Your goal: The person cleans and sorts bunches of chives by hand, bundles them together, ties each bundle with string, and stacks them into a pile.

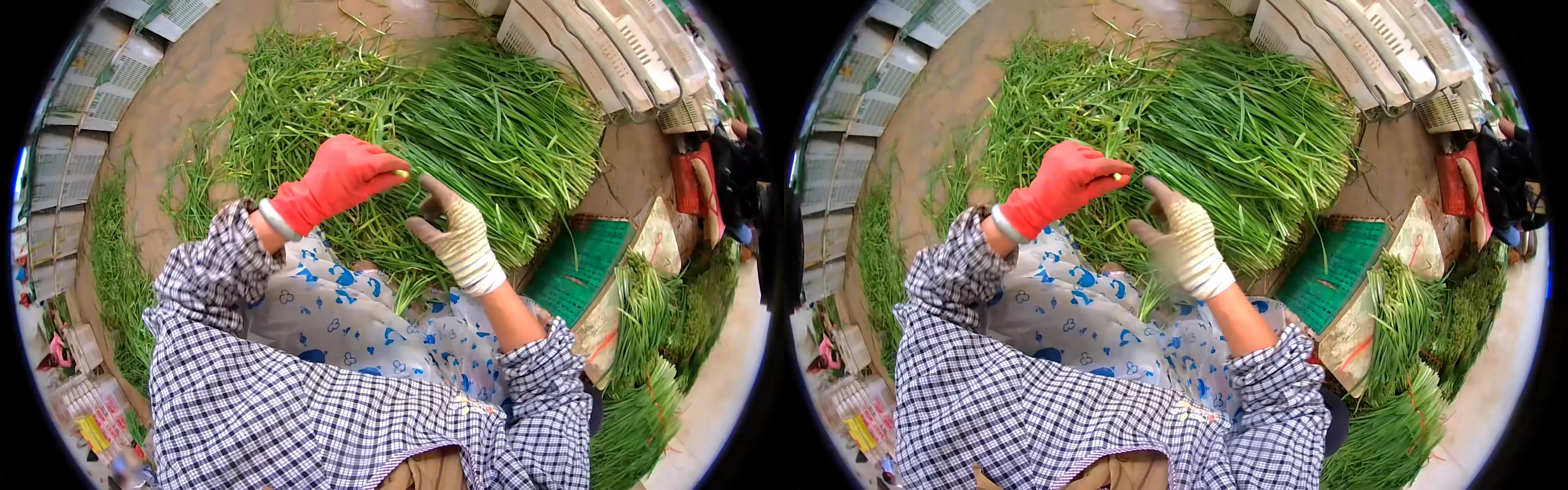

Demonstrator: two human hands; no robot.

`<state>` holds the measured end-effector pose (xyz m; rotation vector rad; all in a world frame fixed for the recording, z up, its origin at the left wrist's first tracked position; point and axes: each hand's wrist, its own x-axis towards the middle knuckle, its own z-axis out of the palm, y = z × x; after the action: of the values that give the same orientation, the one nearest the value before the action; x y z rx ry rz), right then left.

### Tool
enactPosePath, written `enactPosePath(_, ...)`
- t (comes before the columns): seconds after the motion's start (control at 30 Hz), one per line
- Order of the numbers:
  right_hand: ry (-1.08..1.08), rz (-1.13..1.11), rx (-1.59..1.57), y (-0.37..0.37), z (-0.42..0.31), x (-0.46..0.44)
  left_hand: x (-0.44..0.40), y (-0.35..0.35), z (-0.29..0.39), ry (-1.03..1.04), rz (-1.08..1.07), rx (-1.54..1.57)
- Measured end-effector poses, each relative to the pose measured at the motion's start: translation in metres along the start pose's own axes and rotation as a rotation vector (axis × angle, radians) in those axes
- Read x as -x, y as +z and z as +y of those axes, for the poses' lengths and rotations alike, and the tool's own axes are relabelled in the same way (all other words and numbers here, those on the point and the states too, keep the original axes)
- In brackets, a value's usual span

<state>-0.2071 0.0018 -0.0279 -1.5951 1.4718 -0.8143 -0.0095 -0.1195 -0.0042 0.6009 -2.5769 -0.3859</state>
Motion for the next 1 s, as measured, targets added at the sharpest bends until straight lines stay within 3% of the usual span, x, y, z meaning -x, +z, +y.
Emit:
enactPosePath(0.07, -0.130, 0.251, -0.207, 0.007, -0.030, -0.006, -0.007, -0.022, 0.030, -0.143, 0.057, 0.128)
enactPosePath(0.13, -0.256, 0.325, -0.160, 0.004, -0.047, -0.012, -0.011, -0.031, 0.055, -0.180, 0.128, 0.184)
enactPosePath(0.2, -0.319, 0.369, -0.109, -0.004, -0.069, -0.008, -0.014, -0.043, 0.076, -0.448, 0.208, 0.683)
enactPosePath(0.23, -0.140, 0.252, -0.185, -0.012, -0.082, 0.004, -0.016, -0.055, 0.083, -0.582, 0.145, 0.855)
enactPosePath(0.27, -0.149, 0.257, -0.175, -0.015, -0.087, 0.010, -0.015, -0.060, 0.089, -0.569, 0.152, 0.855)
enactPosePath(0.33, 0.105, 0.031, -0.639, -0.019, -0.095, 0.020, -0.018, -0.067, 0.096, -0.578, 0.177, 0.863)
enactPosePath(0.37, 0.161, 0.030, -0.661, -0.023, -0.108, 0.027, -0.017, -0.066, 0.096, -0.513, 0.186, 0.726)
enactPosePath(0.5, 0.239, -0.087, -0.578, -0.042, -0.118, 0.047, -0.011, -0.074, 0.109, -0.517, 0.054, 0.731)
enactPosePath(0.73, 0.038, -0.049, -0.636, -0.046, -0.125, 0.074, -0.010, -0.092, 0.144, -0.479, -0.149, 0.825)
enactPosePath(0.8, 0.085, -0.040, -0.574, -0.061, -0.130, 0.086, -0.012, -0.096, 0.155, -0.531, -0.087, 0.902)
enactPosePath(0.83, 0.042, -0.052, -0.475, -0.071, -0.131, 0.091, -0.010, -0.100, 0.155, -0.513, -0.112, 0.899)
enactPosePath(0.9, -0.082, -0.029, -0.226, -0.100, -0.126, 0.100, -0.008, -0.116, 0.158, -0.683, -0.025, 0.826)
enactPosePath(0.97, -0.057, 0.154, -0.259, -0.145, -0.122, 0.126, 0.014, -0.109, 0.111, -0.565, 0.372, 0.684)
enactPosePath(1.0, -0.207, 0.222, -0.348, -0.180, -0.112, 0.143, 0.011, -0.127, 0.094, -0.614, 0.373, 0.586)
